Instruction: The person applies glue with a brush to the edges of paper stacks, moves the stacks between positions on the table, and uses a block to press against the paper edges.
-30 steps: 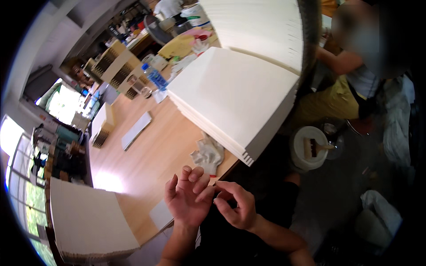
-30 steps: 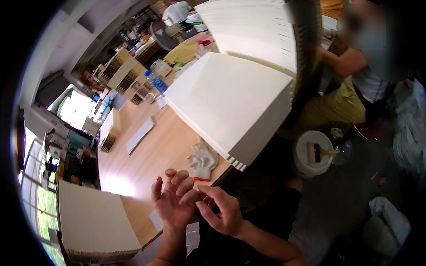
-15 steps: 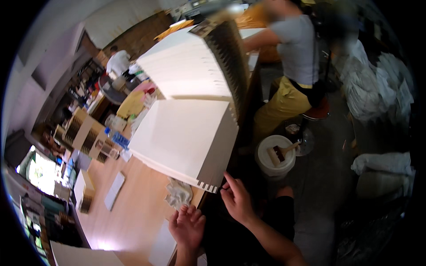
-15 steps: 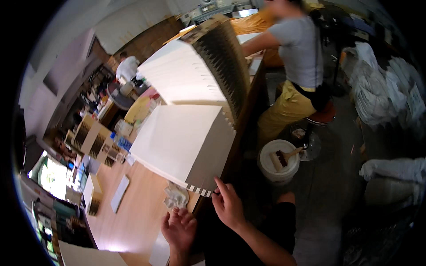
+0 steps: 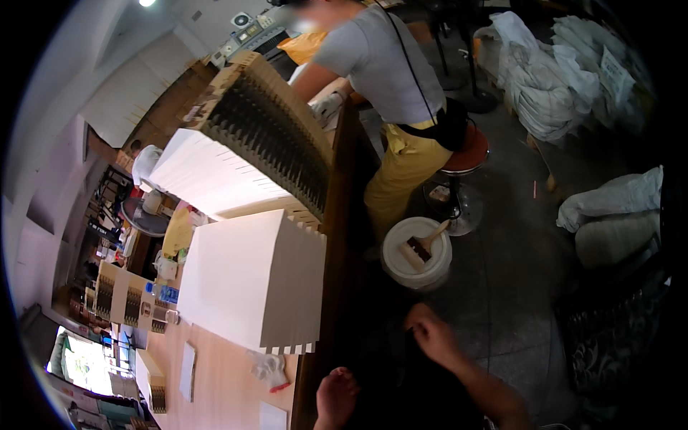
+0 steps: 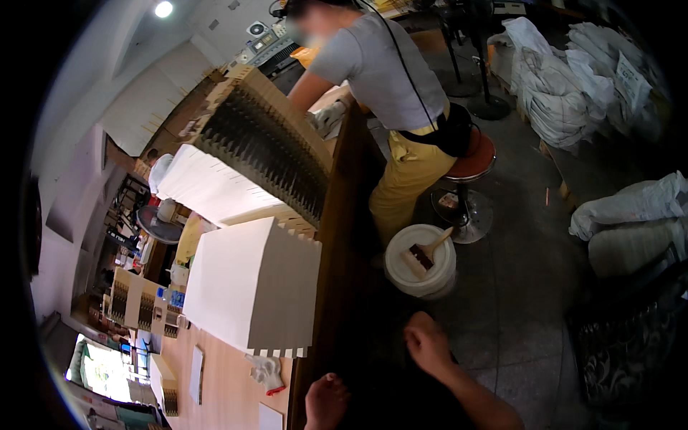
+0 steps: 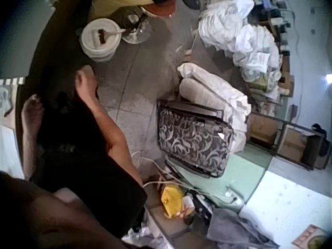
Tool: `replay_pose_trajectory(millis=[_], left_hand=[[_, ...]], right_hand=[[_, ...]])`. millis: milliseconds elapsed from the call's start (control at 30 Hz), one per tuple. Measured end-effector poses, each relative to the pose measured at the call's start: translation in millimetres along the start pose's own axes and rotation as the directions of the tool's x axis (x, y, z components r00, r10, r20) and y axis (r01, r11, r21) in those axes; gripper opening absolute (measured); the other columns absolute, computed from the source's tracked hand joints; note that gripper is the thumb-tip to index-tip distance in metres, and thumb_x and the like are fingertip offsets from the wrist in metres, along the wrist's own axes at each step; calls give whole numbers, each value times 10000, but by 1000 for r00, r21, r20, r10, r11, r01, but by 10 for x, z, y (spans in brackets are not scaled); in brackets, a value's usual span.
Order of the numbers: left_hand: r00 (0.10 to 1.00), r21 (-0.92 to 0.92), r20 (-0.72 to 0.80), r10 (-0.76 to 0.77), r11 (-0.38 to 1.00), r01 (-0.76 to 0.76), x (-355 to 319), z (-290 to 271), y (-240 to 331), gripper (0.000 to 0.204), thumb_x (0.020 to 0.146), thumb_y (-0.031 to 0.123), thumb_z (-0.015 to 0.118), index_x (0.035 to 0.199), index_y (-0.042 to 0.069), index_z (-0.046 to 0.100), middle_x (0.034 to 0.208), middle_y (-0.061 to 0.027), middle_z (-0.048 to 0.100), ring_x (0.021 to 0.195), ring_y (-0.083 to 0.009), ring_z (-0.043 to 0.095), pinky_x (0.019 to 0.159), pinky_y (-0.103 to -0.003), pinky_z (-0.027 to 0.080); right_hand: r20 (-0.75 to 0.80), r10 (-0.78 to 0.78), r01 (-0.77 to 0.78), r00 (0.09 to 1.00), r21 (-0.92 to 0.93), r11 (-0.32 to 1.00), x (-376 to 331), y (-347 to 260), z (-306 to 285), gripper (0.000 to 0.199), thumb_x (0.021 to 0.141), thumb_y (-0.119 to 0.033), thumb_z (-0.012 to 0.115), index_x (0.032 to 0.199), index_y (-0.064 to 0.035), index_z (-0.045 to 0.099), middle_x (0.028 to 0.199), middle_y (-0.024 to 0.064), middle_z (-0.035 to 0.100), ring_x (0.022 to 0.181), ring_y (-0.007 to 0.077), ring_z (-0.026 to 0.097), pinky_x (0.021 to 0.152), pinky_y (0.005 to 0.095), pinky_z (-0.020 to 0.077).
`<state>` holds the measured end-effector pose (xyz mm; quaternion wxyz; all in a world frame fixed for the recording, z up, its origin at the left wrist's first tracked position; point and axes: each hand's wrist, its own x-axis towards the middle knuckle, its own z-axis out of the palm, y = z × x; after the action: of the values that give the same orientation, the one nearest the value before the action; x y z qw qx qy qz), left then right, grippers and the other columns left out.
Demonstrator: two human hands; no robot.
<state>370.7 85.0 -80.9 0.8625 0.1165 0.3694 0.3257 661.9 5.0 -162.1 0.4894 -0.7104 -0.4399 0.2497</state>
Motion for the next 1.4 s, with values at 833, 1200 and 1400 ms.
replay_pose_trajectory(millis=[833,1200,1400], left_hand=[[820,752,549,163,-524,-399,3427,386,-1186,331,948,107,705,1271,45,664,1294,-143,642,1203,-385,626,1005,-491,535],[886,675,463,-3,-647,-355,3918,569,-1335,294,894,141,766,1175,85,699,1192,-104,653,1152,-348,645,957,-482,553],[849,628,522,-85,-635,-450,3974,726,-1075,189,885,159,787,1054,92,733,1127,-83,672,1104,-323,669,881,-487,560]], right_hand=[[339,333,90,880,-807,583,2199,1939,-809,442,943,-128,668,1366,-26,592,1236,214,643,1101,386,690,886,510,574],[361,523,-553,772,788,271,963,1200,-1016,375,1117,-310,531,1409,-79,576,798,25,569,546,90,425,481,237,328],[283,583,-500,762,829,250,872,1152,-1277,340,1147,-367,486,1264,-74,613,787,12,566,518,62,396,458,211,285]])
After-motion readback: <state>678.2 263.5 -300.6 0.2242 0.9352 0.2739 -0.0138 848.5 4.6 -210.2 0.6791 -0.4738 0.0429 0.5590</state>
